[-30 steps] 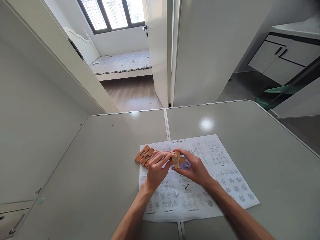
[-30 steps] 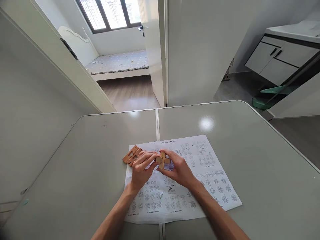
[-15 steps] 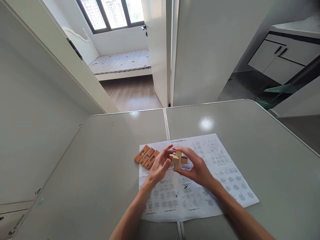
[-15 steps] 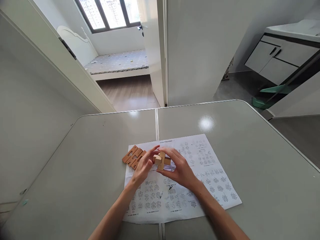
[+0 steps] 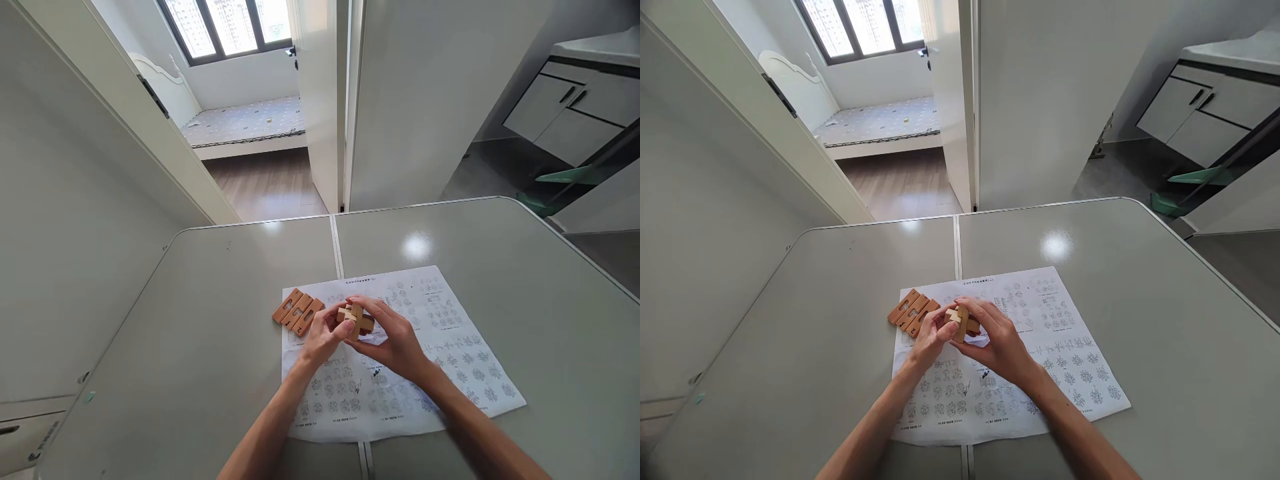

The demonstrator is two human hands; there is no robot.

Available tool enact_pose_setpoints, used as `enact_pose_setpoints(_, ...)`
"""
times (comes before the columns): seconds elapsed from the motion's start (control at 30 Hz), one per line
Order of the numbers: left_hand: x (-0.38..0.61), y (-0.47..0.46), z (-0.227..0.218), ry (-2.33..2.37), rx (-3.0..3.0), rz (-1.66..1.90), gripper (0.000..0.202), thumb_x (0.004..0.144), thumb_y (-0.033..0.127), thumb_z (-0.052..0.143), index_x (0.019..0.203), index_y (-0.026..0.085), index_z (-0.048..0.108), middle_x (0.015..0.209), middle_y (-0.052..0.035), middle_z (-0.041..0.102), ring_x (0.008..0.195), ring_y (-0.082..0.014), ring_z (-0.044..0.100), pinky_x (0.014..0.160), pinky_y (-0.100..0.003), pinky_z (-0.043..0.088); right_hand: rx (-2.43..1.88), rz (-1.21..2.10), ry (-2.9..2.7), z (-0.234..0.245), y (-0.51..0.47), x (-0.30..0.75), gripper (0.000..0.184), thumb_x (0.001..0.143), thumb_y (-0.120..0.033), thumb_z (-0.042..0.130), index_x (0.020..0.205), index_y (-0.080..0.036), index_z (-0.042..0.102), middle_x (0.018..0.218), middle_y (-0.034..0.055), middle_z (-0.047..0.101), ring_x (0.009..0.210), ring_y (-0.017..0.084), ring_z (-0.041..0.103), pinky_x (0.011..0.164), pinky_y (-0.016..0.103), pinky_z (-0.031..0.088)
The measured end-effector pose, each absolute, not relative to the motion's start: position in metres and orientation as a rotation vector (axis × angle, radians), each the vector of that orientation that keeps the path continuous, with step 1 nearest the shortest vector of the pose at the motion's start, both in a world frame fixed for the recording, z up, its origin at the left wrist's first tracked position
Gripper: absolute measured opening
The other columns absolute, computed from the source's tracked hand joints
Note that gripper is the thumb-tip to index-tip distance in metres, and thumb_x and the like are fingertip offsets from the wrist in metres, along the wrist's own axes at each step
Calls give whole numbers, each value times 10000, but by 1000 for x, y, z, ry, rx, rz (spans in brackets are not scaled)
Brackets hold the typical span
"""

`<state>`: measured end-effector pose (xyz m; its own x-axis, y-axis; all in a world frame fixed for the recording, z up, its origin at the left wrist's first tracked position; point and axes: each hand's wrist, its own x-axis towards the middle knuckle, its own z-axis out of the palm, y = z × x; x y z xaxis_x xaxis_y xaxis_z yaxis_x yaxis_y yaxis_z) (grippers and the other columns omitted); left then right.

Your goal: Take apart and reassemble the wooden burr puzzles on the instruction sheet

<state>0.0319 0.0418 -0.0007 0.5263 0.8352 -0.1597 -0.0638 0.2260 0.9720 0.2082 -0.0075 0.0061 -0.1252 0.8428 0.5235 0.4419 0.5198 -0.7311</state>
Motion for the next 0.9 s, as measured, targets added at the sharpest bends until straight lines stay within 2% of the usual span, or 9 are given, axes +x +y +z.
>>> enact_pose_setpoints(0.13,33,41,1,830,1191,726,592,795,630,742,1233,231,715,950,-31,767,931,-255,729,836,-347,592,-1077,502,-1750,6,-9,208,632,943,-256,749,1510,-315,476,1405,97,670,1287,294,656,1036,451,596)
enact_pose_setpoints(0.27,33,40,-2,802,1264,762,481,831,591,716,1158,238,728,909,-23,755,868,-241,720,794,-351,593,-1110,557,-1734,11,-10,209,592,949,-291,745,1482,-319,490,1404,100,671,1285,304,662,1048,471,595)
enact_pose_setpoints(0.4,34,38,-6,839,1337,857,528,845,587,709,1272,278,665,1127,-49,766,1026,-283,729,887,-404,604,-1110,704,-1690,20,-7,209,521,948,-338,746,1419,-320,523,1406,92,654,1308,306,630,1089,498,553)
enact_pose_setpoints(0.5,36,35,-5,884,1404,926,619,881,650,657,1356,261,585,1314,-93,711,1195,-314,682,978,-432,578,-1144,700,-1591,19,-6,209,505,922,-355,766,1368,-301,536,1393,107,614,1307,308,595,1102,507,519)
enact_pose_setpoints(0.6,36,33,-1,897,1440,969,626,957,670,547,1419,250,498,1403,-128,661,1272,-320,639,1000,-446,565,-1217,633,-1411,10,-5,206,375,941,-390,713,1259,-268,556,1289,121,595,1206,300,602,972,468,567)
enact_pose_setpoints(0.7,37,33,2,898,1502,991,555,1010,652,448,1438,299,463,1409,-108,656,1260,-302,637,1004,-458,564,-1320,680,-1289,1,-3,203,264,977,-453,651,1122,-246,578,1127,93,628,993,256,634,825,394,573)
enact_pose_setpoints(0.8,38,32,2,870,1553,950,537,1028,626,418,1475,328,427,1373,-99,662,1152,-279,671,968,-446,578,-1284,985,-1370,0,-2,202,326,1026,-536,557,1092,-222,617,960,57,689,815,214,649,738,341,552)
enact_pose_setpoints(0.9,37,32,1,824,1559,846,567,1040,599,410,1530,317,385,1181,-92,721,946,-256,705,854,-417,598,-1193,1192,-1394,2,-1,204,433,1058,-594,455,996,-204,633,776,23,670,671,182,617,631,299,512)
